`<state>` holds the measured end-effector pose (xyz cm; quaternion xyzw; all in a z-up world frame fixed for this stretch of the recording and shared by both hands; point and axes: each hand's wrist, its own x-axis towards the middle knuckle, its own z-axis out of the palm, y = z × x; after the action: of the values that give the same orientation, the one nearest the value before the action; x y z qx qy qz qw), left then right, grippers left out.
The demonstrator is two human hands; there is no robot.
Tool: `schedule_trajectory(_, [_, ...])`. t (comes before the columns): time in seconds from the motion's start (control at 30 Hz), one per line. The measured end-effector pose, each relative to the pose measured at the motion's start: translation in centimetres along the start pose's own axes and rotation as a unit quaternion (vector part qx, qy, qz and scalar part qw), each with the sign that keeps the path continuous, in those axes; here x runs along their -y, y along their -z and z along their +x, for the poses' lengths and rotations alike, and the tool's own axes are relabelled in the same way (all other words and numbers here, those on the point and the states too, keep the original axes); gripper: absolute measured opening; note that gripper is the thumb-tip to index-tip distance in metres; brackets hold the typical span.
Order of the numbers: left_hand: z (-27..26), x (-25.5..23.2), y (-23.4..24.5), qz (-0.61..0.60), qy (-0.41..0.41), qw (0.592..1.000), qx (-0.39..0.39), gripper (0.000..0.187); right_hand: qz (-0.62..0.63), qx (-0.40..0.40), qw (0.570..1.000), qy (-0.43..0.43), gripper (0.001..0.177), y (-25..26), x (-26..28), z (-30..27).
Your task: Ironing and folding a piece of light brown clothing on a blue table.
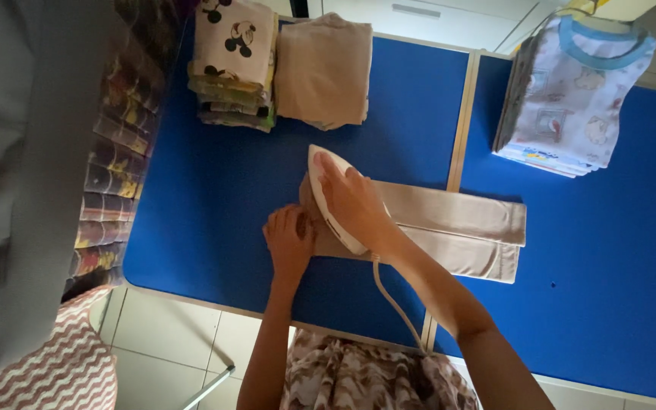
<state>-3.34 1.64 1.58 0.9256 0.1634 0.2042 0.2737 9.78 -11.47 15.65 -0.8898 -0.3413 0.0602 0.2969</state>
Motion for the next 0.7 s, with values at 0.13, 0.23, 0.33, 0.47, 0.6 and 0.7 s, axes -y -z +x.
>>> schedule_trajectory(0.13, [0.0,0.2,0.1,0.011,-0.034,0.999,-0.007,0.040,0.009,-0.038,0.999,-0.004,0.039,1.2,1.2,0.1])
schedule_trajectory(0.23, [-0.3,0.5,-0.5,0.047,-0.041,0.998,0.020,0.037,0.005,-0.019,1.000,-0.010,0.042,1.7,1.4,-0.4])
schedule_trajectory(0.33, [-0.1,0.2,-0.3,0.038,-0.024,0.999,0.010,0.032,-0.014,-0.020,1.000,-0.006,0.044,3.3,2.4,-1.2])
schedule_trajectory(0.47, [0.3,-0.6,0.4,0.036,-0.019,0.999,0.007,0.033,0.026,0.093,0.992,-0.083,0.045,4.0,2.5,-4.0])
schedule_trajectory(0.6, [0.8,-1.2,1.0,0.006,-0.004,1.000,0.000,0.027,-0.045,-0.022,0.997,0.066,0.057,3.0,1.8,-8.4])
schedule_trajectory(0.7, [0.7,-1.0,0.7,0.028,-0.009,1.000,-0.006,0.024,-0.037,0.007,0.999,0.029,0.056,4.3,2.8,-8.9])
